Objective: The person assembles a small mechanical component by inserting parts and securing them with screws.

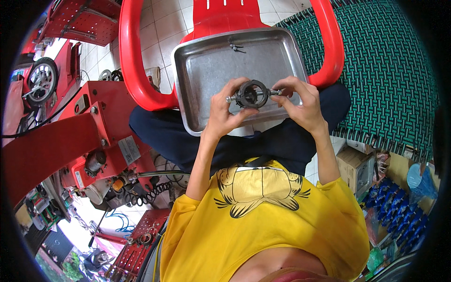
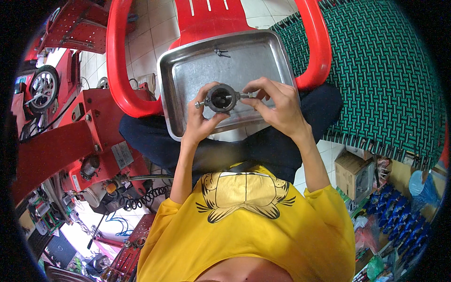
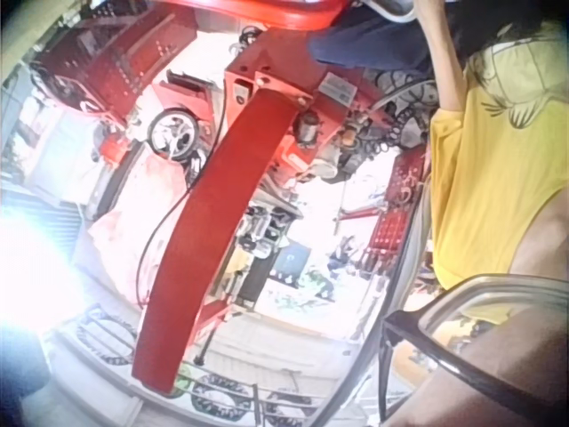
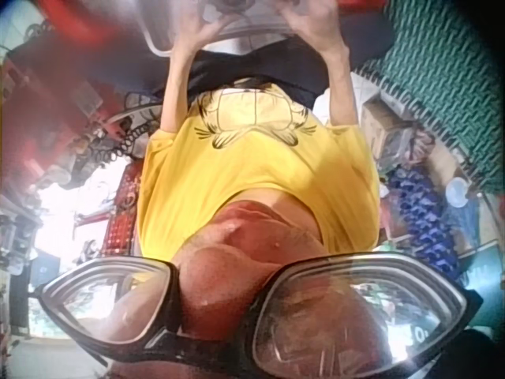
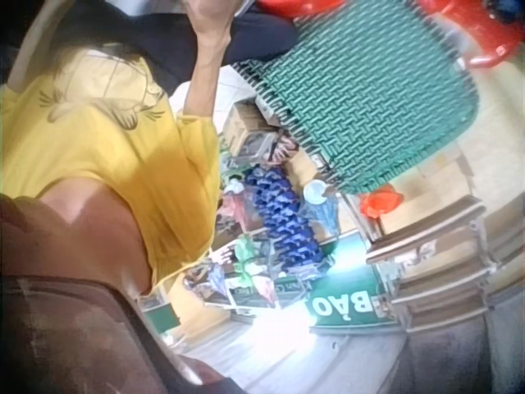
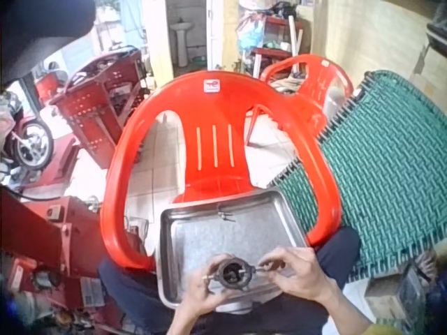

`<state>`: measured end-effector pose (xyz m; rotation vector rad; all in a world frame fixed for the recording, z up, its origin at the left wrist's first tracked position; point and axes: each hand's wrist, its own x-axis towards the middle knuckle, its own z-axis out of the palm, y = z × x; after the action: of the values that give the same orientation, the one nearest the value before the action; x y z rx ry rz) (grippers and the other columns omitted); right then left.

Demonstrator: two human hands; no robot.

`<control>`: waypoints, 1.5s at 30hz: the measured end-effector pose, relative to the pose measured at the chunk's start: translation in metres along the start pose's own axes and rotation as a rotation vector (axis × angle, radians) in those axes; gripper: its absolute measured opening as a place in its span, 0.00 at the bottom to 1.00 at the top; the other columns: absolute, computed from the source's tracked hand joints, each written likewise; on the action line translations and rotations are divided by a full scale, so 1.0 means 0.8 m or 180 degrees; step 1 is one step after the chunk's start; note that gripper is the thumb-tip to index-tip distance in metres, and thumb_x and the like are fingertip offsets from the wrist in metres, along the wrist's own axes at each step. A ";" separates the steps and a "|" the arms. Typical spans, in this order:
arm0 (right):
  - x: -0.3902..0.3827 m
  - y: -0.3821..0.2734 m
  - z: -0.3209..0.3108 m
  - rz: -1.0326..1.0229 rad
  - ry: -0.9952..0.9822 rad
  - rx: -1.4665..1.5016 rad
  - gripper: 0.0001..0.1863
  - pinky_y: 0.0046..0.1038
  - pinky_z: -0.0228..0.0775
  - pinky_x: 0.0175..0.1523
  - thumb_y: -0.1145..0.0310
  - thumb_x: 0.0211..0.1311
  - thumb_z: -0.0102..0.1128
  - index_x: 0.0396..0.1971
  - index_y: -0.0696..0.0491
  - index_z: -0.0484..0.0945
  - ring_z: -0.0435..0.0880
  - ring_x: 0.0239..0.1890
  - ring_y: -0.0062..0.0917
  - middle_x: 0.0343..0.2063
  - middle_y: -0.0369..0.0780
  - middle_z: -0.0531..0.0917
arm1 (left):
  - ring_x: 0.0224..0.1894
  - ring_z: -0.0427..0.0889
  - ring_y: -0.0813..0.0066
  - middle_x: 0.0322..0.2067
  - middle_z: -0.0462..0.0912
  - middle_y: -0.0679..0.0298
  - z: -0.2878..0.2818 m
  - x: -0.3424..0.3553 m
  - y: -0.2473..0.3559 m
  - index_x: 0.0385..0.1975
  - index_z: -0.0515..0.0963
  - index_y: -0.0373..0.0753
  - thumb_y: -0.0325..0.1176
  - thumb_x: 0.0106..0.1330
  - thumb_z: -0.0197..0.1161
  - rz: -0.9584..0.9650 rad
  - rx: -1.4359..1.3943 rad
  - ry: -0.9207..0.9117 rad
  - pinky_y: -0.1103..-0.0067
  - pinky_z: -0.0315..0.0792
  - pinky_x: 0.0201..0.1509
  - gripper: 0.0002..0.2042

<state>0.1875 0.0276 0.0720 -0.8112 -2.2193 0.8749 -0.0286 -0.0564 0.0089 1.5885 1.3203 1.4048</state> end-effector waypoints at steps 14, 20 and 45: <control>-0.013 0.005 0.007 0.0250 0.0254 0.0465 0.27 0.22 0.73 0.34 0.74 0.56 0.76 0.55 0.51 0.75 0.88 0.33 0.20 0.41 0.38 0.87 | 0.47 0.89 0.59 0.45 0.86 0.56 0.002 -0.006 -0.006 0.55 0.76 0.37 0.35 0.47 0.80 0.0022 -0.0043 0.0040 0.71 0.79 0.53 0.32; -0.010 0.005 0.010 -0.0090 0.0407 0.0452 0.28 0.21 0.73 0.34 0.75 0.57 0.76 0.57 0.51 0.74 0.87 0.33 0.20 0.36 0.36 0.88 | 0.48 0.89 0.61 0.45 0.86 0.56 0.002 -0.007 -0.005 0.56 0.76 0.37 0.34 0.47 0.80 -0.0021 -0.0067 0.0046 0.71 0.79 0.53 0.33; -0.006 0.005 0.002 0.0059 -0.0197 -0.0118 0.15 0.28 0.73 0.32 0.65 0.63 0.72 0.46 0.53 0.80 0.87 0.28 0.28 0.31 0.40 0.87 | 0.48 0.88 0.65 0.44 0.87 0.58 -0.001 -0.012 -0.011 0.56 0.75 0.37 0.35 0.46 0.82 -0.0202 -0.0276 0.0034 0.72 0.78 0.55 0.35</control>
<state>0.1904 0.0260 0.0666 -0.8337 -2.2913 0.8812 -0.0309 -0.0631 -0.0026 1.4718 1.2869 1.4142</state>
